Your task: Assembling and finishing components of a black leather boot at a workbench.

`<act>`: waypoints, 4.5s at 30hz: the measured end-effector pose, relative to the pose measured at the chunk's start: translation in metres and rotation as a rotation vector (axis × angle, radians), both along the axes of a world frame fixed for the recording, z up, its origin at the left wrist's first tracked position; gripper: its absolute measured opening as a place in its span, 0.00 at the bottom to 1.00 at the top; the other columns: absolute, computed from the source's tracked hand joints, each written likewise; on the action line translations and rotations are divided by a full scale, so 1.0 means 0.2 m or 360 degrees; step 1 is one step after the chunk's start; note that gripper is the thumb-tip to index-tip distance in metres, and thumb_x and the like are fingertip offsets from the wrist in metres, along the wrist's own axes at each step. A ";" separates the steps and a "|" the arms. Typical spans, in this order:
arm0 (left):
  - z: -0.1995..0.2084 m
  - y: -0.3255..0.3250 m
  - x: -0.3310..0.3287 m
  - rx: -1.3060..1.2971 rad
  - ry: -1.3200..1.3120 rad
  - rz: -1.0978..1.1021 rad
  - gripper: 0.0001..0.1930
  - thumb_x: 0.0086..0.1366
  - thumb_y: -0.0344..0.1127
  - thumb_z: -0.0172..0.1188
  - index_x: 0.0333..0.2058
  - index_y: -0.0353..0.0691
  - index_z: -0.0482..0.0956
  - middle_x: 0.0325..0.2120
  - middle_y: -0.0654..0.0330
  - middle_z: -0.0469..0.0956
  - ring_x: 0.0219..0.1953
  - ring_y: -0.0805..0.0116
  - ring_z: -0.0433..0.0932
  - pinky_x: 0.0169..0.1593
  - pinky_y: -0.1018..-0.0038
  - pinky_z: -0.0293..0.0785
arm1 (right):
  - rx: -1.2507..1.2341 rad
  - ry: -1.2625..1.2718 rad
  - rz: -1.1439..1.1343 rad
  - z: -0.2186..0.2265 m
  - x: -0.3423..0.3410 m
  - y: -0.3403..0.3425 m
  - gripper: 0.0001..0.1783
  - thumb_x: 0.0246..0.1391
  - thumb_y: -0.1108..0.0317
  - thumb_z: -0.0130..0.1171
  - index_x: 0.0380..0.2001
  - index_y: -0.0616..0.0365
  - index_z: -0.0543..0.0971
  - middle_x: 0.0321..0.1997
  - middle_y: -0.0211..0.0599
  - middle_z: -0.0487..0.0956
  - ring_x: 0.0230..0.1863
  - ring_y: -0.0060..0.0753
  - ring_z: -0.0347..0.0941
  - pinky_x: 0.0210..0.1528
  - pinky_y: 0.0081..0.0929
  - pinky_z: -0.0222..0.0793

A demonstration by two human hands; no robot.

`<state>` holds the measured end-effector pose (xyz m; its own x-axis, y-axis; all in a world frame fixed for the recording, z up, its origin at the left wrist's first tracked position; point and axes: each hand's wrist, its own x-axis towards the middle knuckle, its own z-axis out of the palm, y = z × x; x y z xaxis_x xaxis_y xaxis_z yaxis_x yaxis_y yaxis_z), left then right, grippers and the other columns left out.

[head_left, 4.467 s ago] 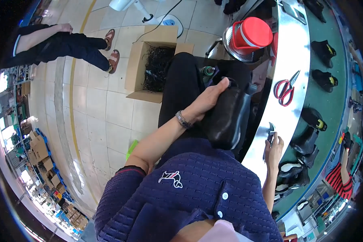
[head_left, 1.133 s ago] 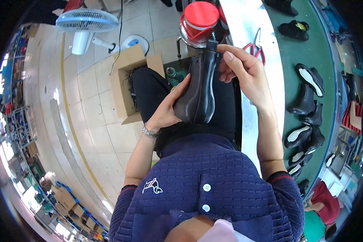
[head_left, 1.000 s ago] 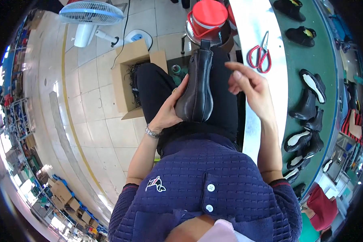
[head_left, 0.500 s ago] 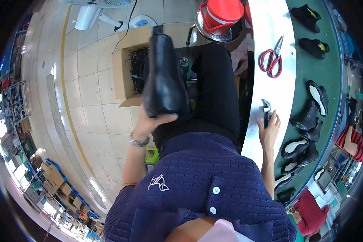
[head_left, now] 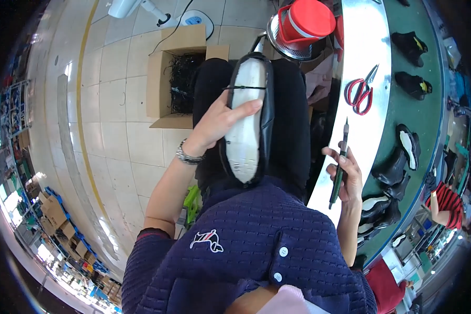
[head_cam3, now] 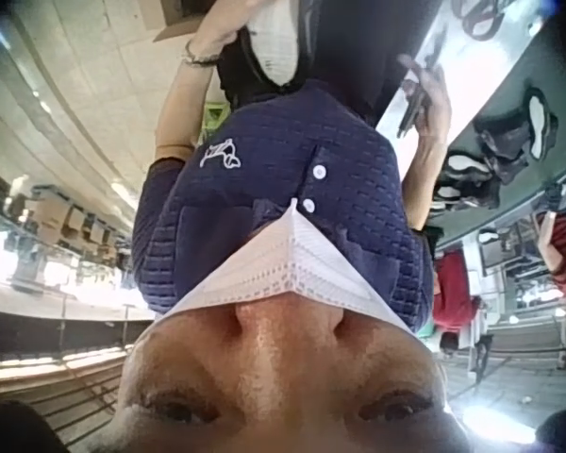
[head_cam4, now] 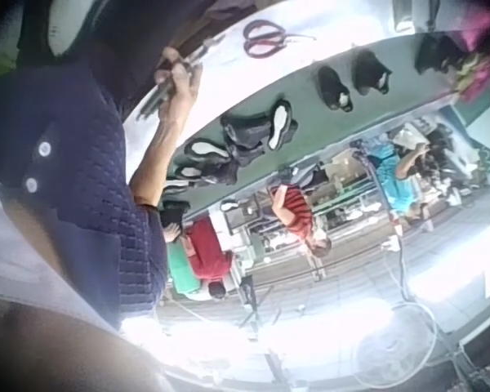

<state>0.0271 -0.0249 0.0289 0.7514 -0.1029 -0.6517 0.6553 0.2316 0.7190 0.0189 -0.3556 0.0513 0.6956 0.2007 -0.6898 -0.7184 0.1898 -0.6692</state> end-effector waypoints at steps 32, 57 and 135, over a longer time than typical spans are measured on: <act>-0.05 0.10 0.12 0.1723 -0.1657 -0.0338 0.25 0.48 0.17 0.57 0.48 0.35 0.78 0.50 0.50 0.77 0.43 0.58 0.80 0.44 0.68 0.77 | -0.0815 -0.0707 0.1408 0.21 0.35 0.65 0.36 0.63 0.71 0.51 0.70 0.54 0.48 0.22 0.43 0.77 0.22 0.36 0.77 0.28 0.32 0.72; -0.12 0.13 0.10 0.1748 -0.1715 -0.0280 0.18 0.53 0.20 0.57 0.44 0.36 0.73 0.48 0.45 0.76 0.39 0.54 0.79 0.43 0.67 0.77 | -0.1608 -0.1440 0.1840 0.31 0.42 0.83 0.39 0.55 0.73 0.56 0.68 0.49 0.54 0.34 0.57 0.79 0.27 0.56 0.78 0.29 0.43 0.73; -0.31 0.56 -0.05 0.2910 -0.0816 -0.0130 0.27 0.67 0.36 0.55 0.62 0.33 0.62 0.66 0.42 0.52 0.59 0.49 0.69 0.55 0.66 0.71 | -0.1992 -0.1112 0.0249 -0.51 0.85 -0.18 0.25 0.48 0.58 0.65 0.41 0.70 0.80 0.27 0.51 0.80 0.30 0.46 0.79 0.38 0.36 0.72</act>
<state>0.0167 0.0874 -0.0323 0.9103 0.3180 0.2650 0.2976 -0.9478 0.1148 0.1896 -0.3911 -0.0508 0.9862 -0.1657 -0.0007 -0.1386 -0.8227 -0.5513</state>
